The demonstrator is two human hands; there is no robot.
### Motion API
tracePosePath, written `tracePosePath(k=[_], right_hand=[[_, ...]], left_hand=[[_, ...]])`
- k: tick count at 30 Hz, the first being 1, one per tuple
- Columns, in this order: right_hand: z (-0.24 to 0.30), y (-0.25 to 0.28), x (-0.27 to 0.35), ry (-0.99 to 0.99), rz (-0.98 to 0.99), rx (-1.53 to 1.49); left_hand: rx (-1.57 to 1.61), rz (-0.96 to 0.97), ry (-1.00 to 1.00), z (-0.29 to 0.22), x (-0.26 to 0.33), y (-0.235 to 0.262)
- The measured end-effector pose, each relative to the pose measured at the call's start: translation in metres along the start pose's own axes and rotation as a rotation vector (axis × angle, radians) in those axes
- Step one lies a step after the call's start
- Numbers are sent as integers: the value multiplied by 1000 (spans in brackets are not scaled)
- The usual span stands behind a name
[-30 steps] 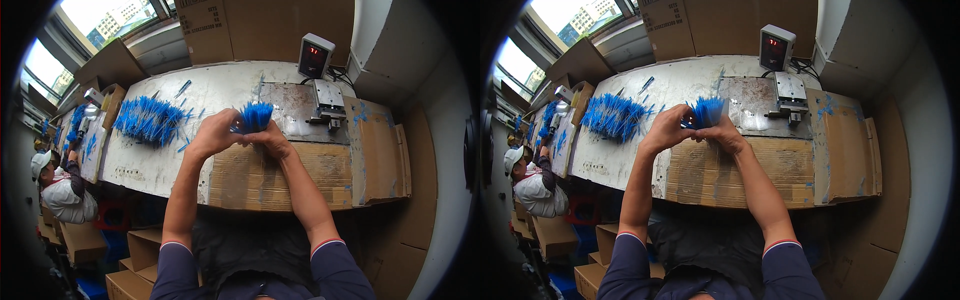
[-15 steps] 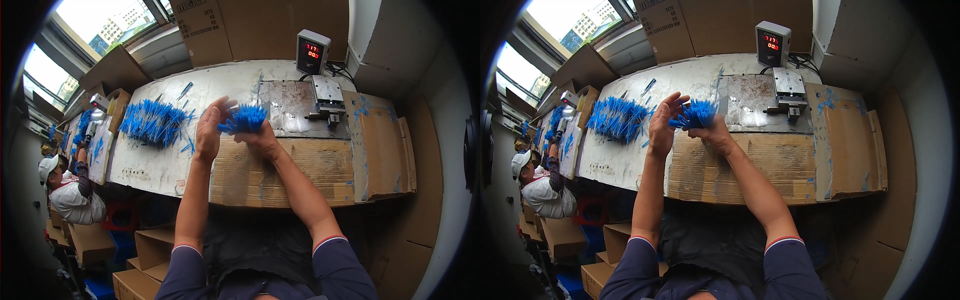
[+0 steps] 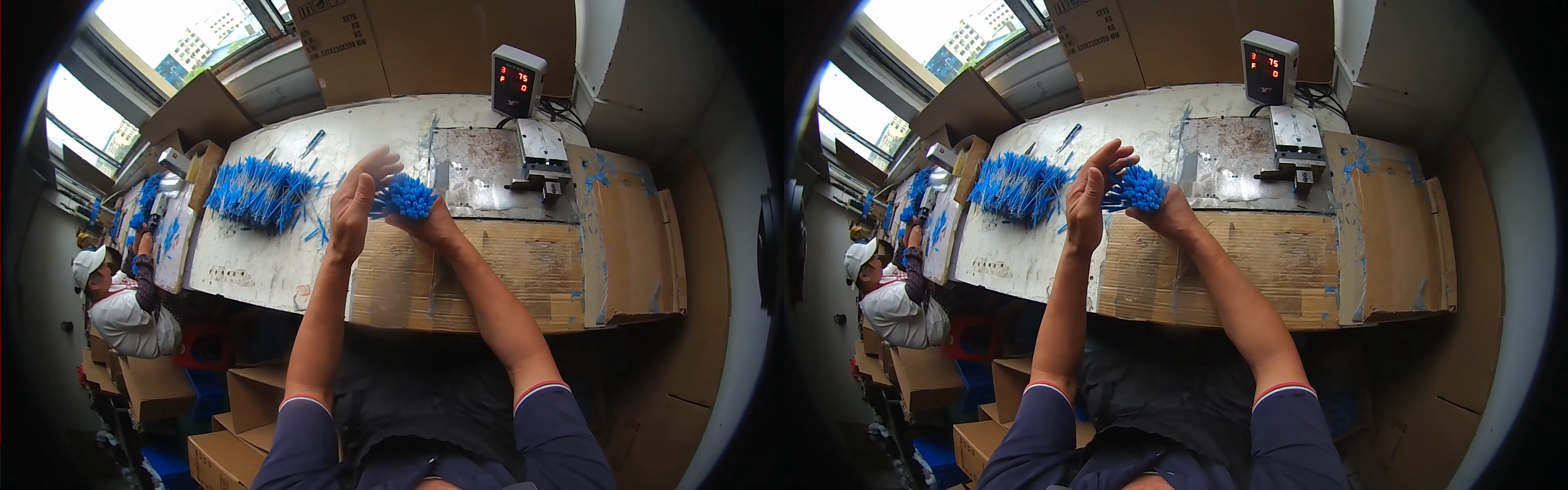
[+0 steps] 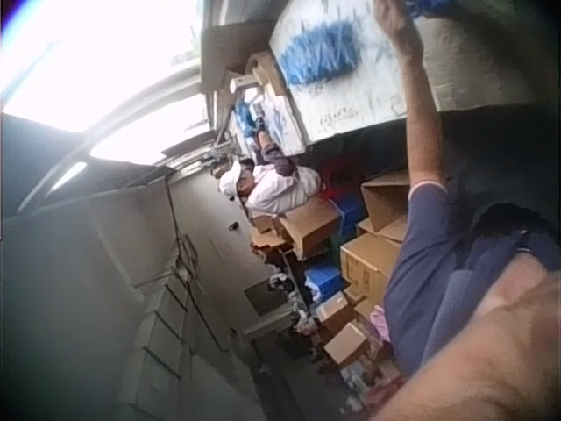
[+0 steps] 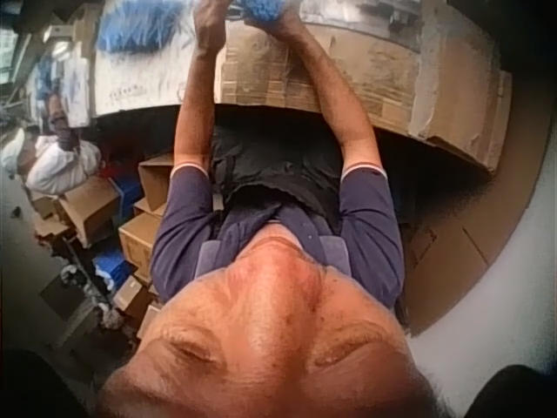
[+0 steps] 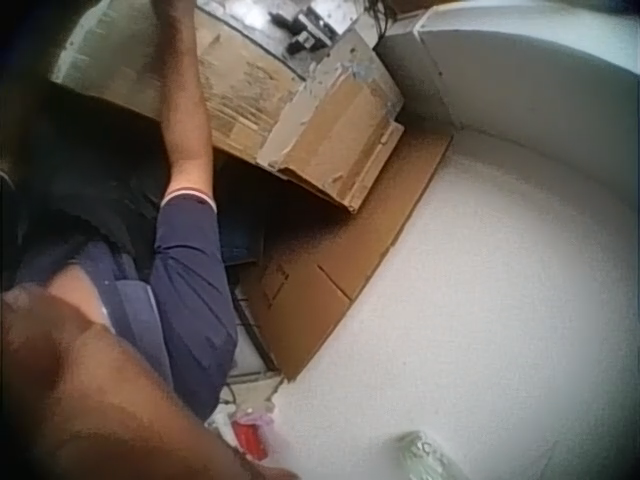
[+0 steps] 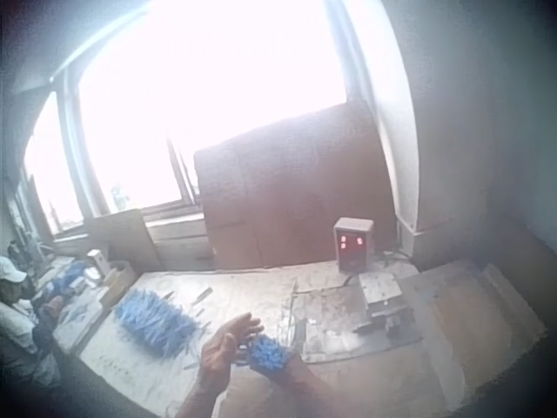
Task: The worker is assembling blue plastic brush heads by aligning bunches and feeding them into a specialized assembly machine.
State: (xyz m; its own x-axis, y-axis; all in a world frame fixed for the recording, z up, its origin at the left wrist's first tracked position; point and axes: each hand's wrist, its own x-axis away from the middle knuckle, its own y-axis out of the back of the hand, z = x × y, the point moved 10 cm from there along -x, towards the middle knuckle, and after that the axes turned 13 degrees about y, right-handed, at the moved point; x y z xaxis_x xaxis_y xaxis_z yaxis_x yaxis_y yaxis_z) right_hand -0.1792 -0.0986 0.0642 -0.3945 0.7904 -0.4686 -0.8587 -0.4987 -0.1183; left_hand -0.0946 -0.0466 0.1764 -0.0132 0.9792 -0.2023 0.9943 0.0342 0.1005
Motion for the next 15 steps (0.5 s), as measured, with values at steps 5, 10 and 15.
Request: tracePosePath(k=[5, 10, 15], right_hand=[[-7, 1, 2, 53, 98, 160], [15, 1, -1, -25, 12, -92], [-13, 6, 5, -22, 43, -34]], left_hand=[[-284, -5, 70, 30, -3, 8], [-491, 0, -83, 0, 0, -8], [-500, 2, 1, 4, -4, -9]])
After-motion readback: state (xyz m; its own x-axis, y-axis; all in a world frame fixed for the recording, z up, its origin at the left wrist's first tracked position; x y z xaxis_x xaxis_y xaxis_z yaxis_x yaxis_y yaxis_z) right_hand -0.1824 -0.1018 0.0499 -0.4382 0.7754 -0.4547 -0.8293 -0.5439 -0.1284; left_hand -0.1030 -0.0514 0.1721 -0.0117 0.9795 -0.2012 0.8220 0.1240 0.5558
